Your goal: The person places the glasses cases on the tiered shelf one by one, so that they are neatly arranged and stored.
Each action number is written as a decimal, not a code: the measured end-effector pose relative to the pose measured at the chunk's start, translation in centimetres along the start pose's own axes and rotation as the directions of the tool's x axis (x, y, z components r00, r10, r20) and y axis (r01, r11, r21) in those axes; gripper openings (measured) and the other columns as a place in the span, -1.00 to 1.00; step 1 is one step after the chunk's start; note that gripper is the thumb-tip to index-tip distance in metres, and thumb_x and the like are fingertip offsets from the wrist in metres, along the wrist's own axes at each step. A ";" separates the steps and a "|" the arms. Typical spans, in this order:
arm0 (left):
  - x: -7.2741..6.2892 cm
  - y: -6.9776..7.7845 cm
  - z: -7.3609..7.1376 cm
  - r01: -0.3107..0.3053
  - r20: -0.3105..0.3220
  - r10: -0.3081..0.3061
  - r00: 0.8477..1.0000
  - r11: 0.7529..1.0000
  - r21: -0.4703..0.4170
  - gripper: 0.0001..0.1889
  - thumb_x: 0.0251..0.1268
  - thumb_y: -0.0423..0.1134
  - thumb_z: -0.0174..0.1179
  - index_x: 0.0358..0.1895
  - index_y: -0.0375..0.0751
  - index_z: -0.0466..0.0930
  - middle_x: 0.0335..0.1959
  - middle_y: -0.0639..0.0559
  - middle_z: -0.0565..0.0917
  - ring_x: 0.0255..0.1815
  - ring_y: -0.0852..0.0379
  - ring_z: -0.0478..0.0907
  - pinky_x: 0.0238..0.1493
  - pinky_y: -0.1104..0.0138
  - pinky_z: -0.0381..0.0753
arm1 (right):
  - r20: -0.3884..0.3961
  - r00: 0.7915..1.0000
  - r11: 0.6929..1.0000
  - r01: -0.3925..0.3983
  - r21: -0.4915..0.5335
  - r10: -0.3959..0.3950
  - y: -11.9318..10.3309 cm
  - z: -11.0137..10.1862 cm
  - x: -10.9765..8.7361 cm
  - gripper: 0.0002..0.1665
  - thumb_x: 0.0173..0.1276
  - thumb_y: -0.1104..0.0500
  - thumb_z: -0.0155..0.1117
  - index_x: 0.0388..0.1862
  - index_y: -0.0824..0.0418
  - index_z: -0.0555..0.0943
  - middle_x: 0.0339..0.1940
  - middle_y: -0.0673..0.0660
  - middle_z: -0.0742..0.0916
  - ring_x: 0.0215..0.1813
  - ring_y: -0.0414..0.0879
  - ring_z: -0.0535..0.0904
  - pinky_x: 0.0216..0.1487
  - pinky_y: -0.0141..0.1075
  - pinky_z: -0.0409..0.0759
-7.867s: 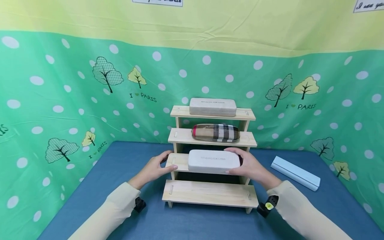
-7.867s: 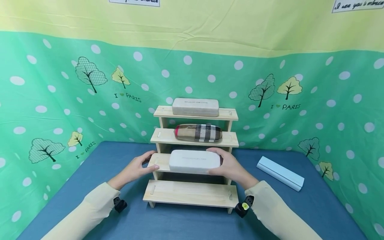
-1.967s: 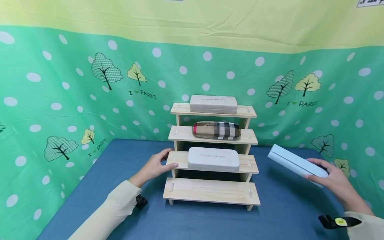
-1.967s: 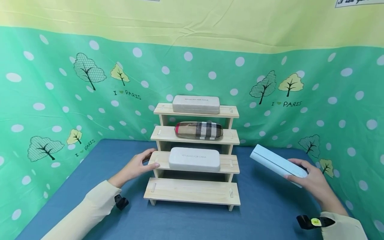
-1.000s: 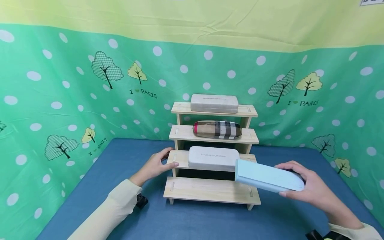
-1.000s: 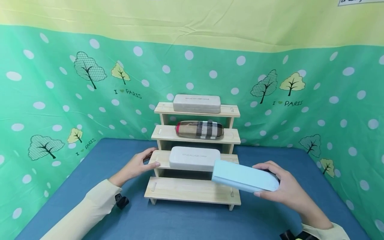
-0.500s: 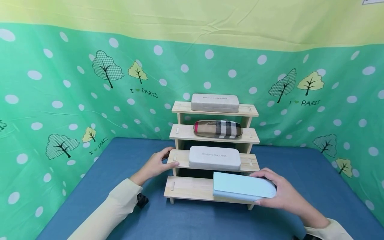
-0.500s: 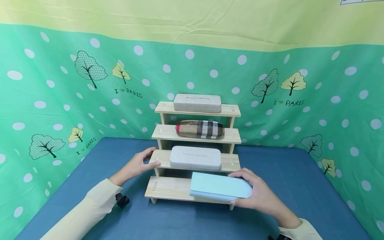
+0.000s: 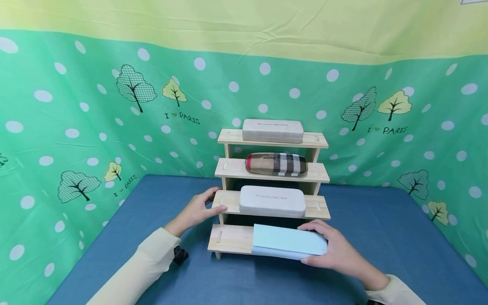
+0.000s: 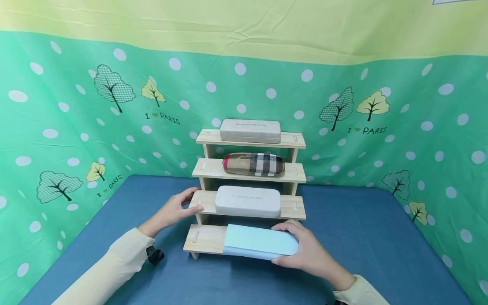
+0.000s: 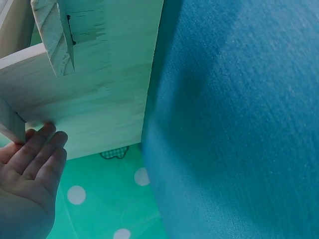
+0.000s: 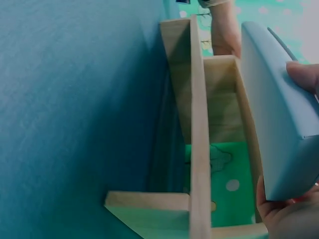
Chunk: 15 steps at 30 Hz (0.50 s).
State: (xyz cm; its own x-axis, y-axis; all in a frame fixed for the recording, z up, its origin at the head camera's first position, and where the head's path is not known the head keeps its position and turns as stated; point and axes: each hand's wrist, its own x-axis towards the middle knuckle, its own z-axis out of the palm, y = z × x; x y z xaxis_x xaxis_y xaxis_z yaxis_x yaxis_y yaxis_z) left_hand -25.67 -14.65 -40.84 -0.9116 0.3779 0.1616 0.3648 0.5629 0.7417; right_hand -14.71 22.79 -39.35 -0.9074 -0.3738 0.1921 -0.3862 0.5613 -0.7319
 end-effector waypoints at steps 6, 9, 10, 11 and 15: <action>-0.1 0.0 0.0 0.009 0.001 -0.009 1.000 1.000 0.006 -0.23 0.19 0.01 0.27 0.36 -0.35 0.23 0.20 -0.23 0.49 0.17 -0.15 0.45 0.14 -0.03 0.43 | 0.026 0.999 0.999 -0.037 0.019 0.036 0.4 1.0 0.6 -0.38 -0.03 -0.07 0.54 0.06 -0.06 0.56 -0.01 -0.06 0.60 -0.10 -0.14 0.47 -0.18 -0.30 0.45; -0.1 0.0 -0.1 0.017 0.002 -0.017 1.000 1.000 0.005 -0.23 0.19 0.02 0.27 0.36 -0.34 0.23 0.20 -0.23 0.48 0.18 -0.15 0.45 0.14 -0.04 0.43 | 0.039 0.999 0.999 -0.040 0.035 0.038 0.6 1.5 0.9 -0.37 -0.02 -0.07 0.53 0.08 -0.04 0.56 0.00 -0.05 0.61 -0.09 -0.13 0.48 -0.16 -0.29 0.45; -0.1 0.1 -0.1 0.016 0.003 -0.016 1.000 1.000 0.007 -0.23 0.19 0.02 0.27 0.36 -0.34 0.23 0.21 -0.24 0.48 0.18 -0.15 0.45 0.15 -0.05 0.43 | 0.040 0.998 0.998 -0.040 0.041 0.038 0.7 1.7 1.0 -0.37 -0.01 -0.07 0.53 0.09 -0.03 0.56 0.01 -0.05 0.61 -0.09 -0.13 0.49 -0.16 -0.30 0.46; -0.1 0.1 -0.1 0.016 0.004 -0.016 1.000 1.000 0.005 -0.23 0.19 0.02 0.27 0.36 -0.34 0.23 0.21 -0.24 0.48 0.18 -0.15 0.45 0.15 -0.05 0.42 | 0.040 0.998 0.998 -0.040 0.045 0.038 0.7 1.8 1.1 -0.36 -0.01 -0.07 0.52 0.09 -0.02 0.56 0.01 -0.05 0.61 -0.09 -0.13 0.50 -0.16 -0.30 0.46; -0.1 0.2 0.0 0.015 0.005 -0.015 1.000 1.000 -0.005 -0.23 0.20 0.01 0.27 0.36 -0.37 0.22 0.21 -0.24 0.48 0.19 -0.17 0.44 0.15 -0.06 0.41 | 0.029 0.999 0.998 -0.035 0.050 0.034 0.9 2.4 1.4 -0.35 0.00 -0.08 0.52 0.11 0.01 0.56 0.02 -0.05 0.61 -0.10 -0.14 0.50 -0.16 -0.31 0.47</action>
State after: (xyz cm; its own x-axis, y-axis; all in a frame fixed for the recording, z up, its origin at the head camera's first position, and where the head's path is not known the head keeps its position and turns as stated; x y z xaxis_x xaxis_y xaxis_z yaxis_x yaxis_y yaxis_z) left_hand -25.52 -14.64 -40.71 -0.9159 0.3734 0.1471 0.3503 0.5649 0.7471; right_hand -15.91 21.02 -41.31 -0.9148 -0.3757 0.1483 -0.3452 0.5367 -0.7699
